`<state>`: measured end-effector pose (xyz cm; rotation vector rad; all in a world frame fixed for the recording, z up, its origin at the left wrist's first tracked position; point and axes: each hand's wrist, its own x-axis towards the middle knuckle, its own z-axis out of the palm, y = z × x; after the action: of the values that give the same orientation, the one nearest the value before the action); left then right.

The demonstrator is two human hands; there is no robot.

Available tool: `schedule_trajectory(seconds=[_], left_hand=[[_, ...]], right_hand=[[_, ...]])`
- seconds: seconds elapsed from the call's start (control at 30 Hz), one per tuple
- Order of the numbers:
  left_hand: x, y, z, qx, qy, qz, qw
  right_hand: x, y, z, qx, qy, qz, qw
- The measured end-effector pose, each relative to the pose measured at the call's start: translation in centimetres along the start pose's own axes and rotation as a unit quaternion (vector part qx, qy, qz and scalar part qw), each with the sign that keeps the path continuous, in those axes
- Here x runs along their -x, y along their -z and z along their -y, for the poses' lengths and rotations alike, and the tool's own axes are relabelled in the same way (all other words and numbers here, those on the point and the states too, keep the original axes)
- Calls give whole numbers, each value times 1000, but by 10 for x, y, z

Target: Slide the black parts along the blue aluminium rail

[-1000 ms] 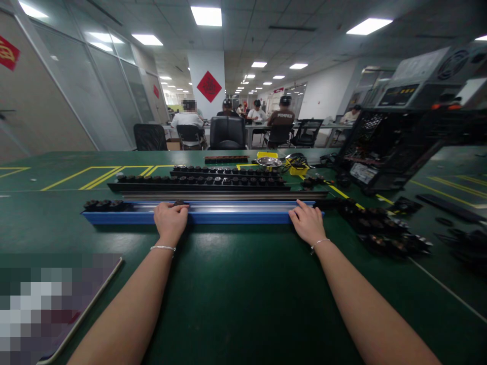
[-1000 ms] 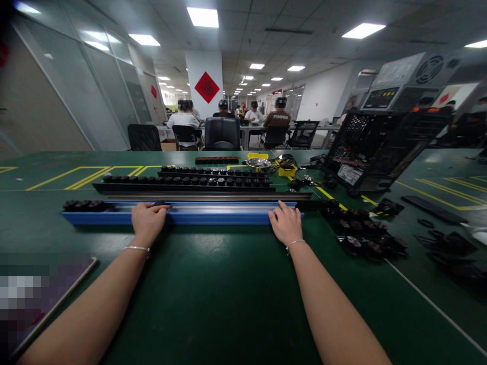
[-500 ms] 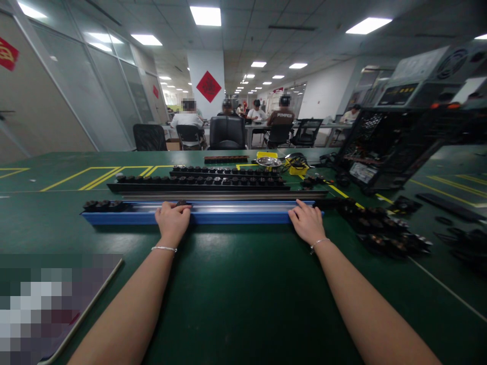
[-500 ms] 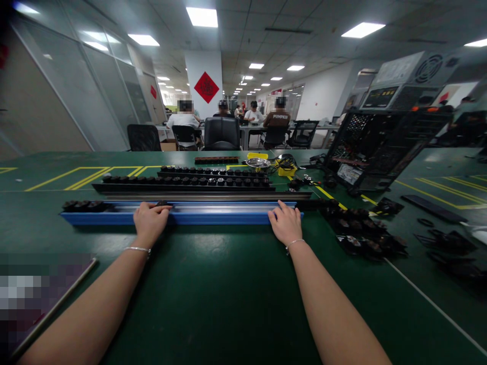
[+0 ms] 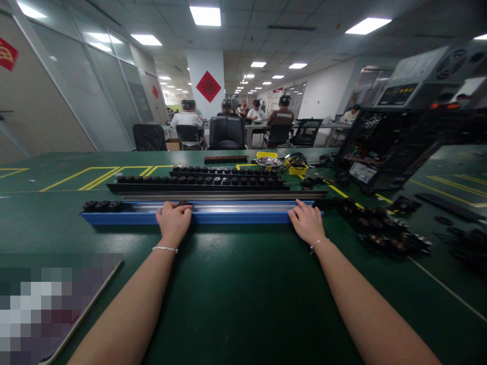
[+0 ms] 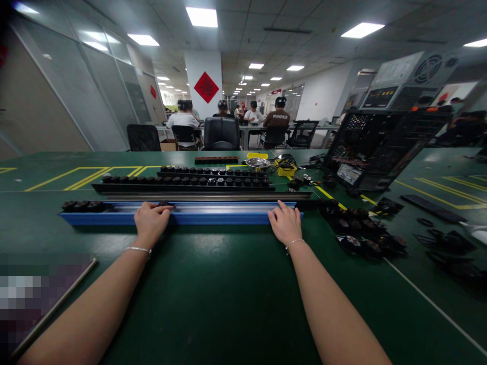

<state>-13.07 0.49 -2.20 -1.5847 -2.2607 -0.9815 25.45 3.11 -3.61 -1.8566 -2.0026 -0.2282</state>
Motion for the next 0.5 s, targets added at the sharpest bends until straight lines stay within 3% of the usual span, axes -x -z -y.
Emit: schedule_trajectory(seconds=[0.5], left_hand=[[3,-5,-4,-6,0,13,1000]], right_hand=[[1,2,1,-10,0,5,1000]])
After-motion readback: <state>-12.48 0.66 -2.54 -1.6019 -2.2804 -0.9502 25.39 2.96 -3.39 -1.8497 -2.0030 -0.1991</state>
